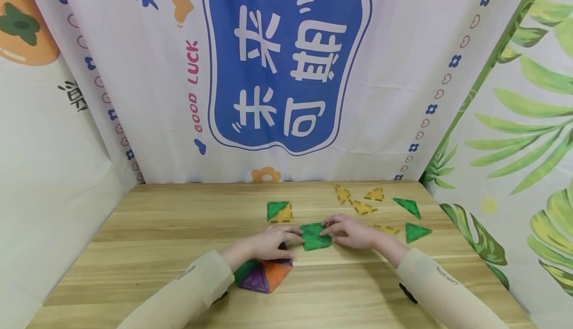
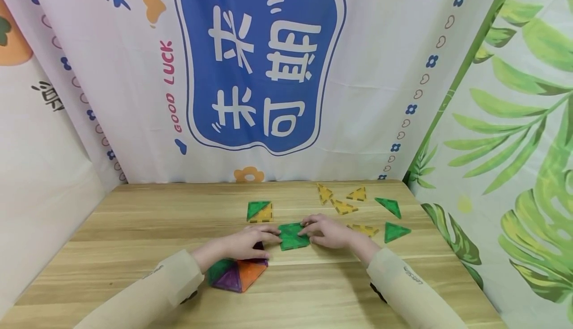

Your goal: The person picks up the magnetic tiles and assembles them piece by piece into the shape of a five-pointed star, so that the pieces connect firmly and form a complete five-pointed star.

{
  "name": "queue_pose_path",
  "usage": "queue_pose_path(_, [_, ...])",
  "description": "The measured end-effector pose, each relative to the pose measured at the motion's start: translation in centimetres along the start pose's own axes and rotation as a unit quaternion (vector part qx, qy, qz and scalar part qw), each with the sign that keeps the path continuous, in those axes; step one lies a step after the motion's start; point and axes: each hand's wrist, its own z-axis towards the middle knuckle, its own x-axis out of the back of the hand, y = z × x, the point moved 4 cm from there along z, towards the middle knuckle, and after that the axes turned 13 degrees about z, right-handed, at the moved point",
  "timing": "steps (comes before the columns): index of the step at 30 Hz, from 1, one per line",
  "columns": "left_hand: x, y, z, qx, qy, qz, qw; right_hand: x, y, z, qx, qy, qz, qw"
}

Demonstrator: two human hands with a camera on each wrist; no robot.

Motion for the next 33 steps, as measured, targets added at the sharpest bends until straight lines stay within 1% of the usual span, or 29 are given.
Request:
queue_pose_path(3, [0.1, 0.0, 0.0, 0.000, 0.006, -0.008, 1.0000, 0.4, 0.2, -0.3, 0.001, 0.010, 0.006, 1.000])
queue_pose_path(6, [0.3, 0.0, 0.0, 0.002, 0.014, -0.017, 0.9998, 1.2, 0.7, -0.8, -0.014, 0.029, 0.014, 0.999])
queue_pose_path(11, [0.4, 0.1, 0.7, 0.001, 0.023, -0.016, 0.9996, 2.9, 2.3, -1.8, -0.040, 0.071, 0.010, 0.997])
queue_pose_path(14, [0.5, 0.3, 1.4, 0.007, 0.022, -0.013, 0.9996, 3.7, 3.7, -2.4, -0.066, 0.097, 0.010, 0.993])
queue_pose_path(16, [0.6, 0.4, 2.0, 0.011, 0.020, -0.008, 0.9997, 4.2, 4.6, -2.8, -0.091, 0.112, 0.008, 0.990])
queue_pose_path(19, [0.7, 0.6, 2.9, 0.009, 0.016, 0.000, 0.9998, 4.9, 5.5, -3.3, -0.128, 0.132, 0.013, 0.983])
queue_pose_path(23, [0.8, 0.5, 3.8, 0.001, 0.016, 0.008, 0.9998, 5.6, 6.5, -3.8, -0.157, 0.154, -0.001, 0.976])
queue_pose_path(27, [0.7, 0.3, 4.2, -0.002, 0.017, 0.011, 0.9998, 5.9, 7.6, -4.0, -0.176, 0.159, -0.026, 0.971])
queue_pose_path(30, [0.7, 0.2, 4.2, -0.006, 0.012, 0.007, 0.9999, 5.9, 8.1, -4.2, -0.184, 0.151, -0.043, 0.970])
queue_pose_path(33, [0.6, 0.1, 4.1, -0.009, 0.001, -0.002, 1.0000, 5.9, 8.3, -4.3, -0.185, 0.146, -0.046, 0.971])
